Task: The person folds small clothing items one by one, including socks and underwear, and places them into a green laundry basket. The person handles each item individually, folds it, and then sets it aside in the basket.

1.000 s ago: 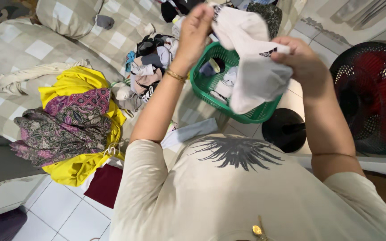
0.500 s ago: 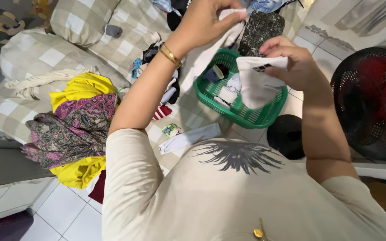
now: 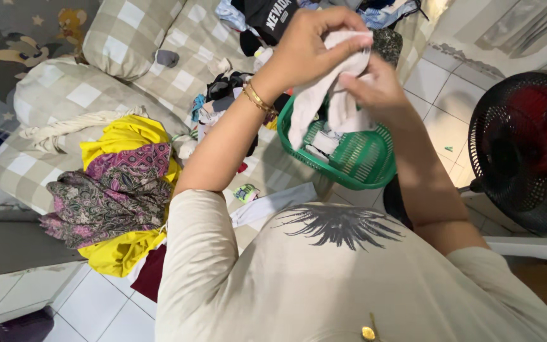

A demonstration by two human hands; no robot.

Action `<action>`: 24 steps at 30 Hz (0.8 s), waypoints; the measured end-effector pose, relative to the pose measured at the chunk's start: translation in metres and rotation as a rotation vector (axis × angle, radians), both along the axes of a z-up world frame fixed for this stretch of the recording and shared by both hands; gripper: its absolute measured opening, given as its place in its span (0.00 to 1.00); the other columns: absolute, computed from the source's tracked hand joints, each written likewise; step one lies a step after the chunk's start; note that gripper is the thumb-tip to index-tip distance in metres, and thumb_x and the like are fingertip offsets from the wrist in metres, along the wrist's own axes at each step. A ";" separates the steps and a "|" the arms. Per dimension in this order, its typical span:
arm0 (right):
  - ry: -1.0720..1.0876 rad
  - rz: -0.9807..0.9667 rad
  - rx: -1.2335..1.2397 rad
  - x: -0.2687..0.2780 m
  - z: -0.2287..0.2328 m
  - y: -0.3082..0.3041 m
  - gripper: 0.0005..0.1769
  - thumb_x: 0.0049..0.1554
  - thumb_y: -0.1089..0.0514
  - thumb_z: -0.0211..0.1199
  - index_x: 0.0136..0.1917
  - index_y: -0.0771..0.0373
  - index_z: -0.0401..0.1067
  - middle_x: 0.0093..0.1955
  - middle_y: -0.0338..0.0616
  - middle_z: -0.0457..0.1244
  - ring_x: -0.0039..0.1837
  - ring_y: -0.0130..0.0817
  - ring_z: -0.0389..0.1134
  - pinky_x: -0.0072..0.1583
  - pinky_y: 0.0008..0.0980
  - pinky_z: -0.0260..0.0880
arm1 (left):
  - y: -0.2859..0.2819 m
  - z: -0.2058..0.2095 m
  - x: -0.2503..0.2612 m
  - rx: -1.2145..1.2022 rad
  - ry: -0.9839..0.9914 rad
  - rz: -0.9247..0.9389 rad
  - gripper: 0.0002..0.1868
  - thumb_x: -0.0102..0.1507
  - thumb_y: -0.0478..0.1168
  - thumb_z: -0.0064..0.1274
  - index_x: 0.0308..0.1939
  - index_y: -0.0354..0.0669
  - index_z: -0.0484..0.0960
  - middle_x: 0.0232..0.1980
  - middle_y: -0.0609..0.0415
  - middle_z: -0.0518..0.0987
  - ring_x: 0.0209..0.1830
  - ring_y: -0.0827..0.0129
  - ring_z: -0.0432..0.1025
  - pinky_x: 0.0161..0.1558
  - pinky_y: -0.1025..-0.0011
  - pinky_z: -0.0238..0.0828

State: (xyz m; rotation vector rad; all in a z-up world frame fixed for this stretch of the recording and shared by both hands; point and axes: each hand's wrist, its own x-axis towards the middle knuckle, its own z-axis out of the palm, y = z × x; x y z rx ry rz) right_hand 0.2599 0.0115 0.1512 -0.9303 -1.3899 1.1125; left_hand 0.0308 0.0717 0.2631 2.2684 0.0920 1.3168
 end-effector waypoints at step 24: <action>-0.298 -0.228 0.230 0.013 0.013 -0.012 0.09 0.74 0.60 0.60 0.59 0.69 0.75 0.43 0.33 0.65 0.43 0.20 0.61 0.45 0.23 0.58 | 0.002 -0.133 0.026 -0.346 -0.192 0.202 0.21 0.70 0.51 0.58 0.43 0.31 0.81 0.37 0.50 0.79 0.37 0.74 0.71 0.41 0.73 0.70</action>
